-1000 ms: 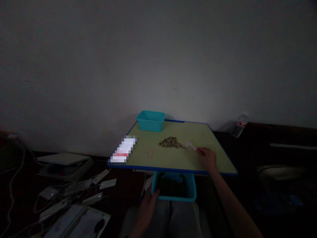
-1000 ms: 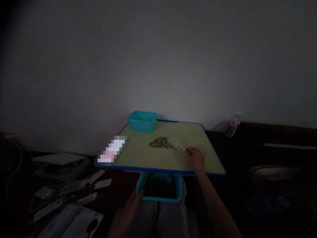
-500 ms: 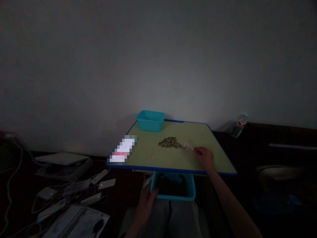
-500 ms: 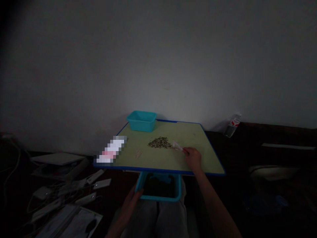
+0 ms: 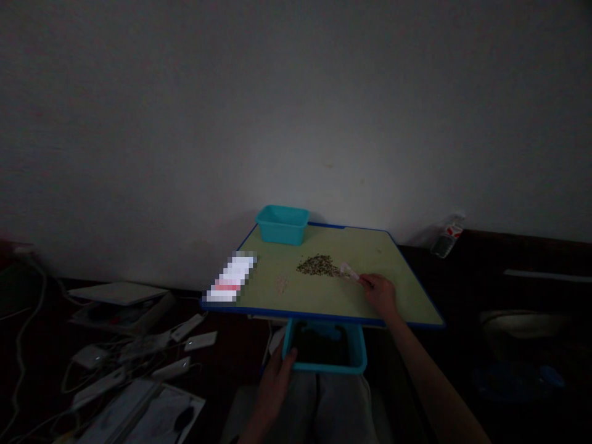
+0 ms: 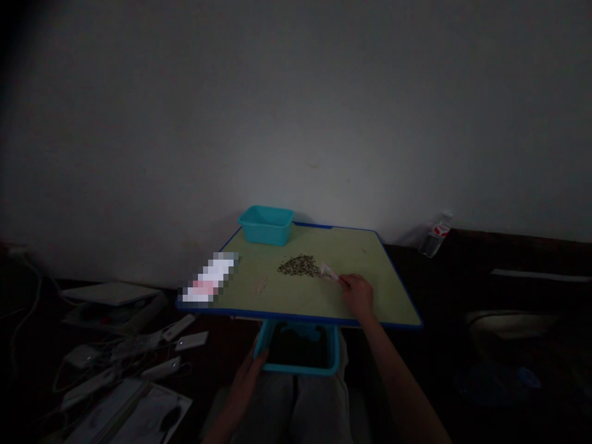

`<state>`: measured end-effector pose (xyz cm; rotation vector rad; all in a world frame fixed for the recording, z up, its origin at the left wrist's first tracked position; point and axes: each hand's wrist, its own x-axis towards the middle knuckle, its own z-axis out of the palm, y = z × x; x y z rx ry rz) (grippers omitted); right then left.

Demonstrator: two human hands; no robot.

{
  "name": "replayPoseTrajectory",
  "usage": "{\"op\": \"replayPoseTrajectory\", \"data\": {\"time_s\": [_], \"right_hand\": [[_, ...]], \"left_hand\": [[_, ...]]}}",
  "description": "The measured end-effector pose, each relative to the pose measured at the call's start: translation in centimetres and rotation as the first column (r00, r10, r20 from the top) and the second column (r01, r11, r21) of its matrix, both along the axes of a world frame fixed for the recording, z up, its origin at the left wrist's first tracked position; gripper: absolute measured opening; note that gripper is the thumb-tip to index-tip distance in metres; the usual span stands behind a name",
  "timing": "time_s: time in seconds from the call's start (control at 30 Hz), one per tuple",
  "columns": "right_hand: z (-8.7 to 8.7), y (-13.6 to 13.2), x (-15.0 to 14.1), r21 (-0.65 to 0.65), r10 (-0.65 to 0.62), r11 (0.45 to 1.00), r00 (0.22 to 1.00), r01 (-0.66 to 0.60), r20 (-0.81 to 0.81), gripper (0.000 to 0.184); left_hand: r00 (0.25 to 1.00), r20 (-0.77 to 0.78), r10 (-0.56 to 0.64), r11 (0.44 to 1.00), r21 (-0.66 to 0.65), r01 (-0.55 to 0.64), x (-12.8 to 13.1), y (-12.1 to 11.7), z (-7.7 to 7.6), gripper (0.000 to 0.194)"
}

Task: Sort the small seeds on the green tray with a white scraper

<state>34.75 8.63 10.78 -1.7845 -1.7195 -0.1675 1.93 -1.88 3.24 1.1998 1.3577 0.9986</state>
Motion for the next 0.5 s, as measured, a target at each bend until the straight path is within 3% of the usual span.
{"op": "replayPoseTrajectory", "data": {"time_s": [0.23,0.5], "right_hand": [[0.05,0.26,-0.1,0.02,0.006,1.0,1.0,-0.006,0.029,0.023],[0.08,0.38,-0.29,0.041,0.041,0.998,0.999,-0.042,0.017,0.021]], "left_hand": [[0.995,0.009,-0.102,0.993,0.064,0.102,-0.31,0.51,0.47,0.058],[0.994,-0.011,-0.109,0.993,0.043,0.109,-0.59,0.71,0.03,0.067]]}}
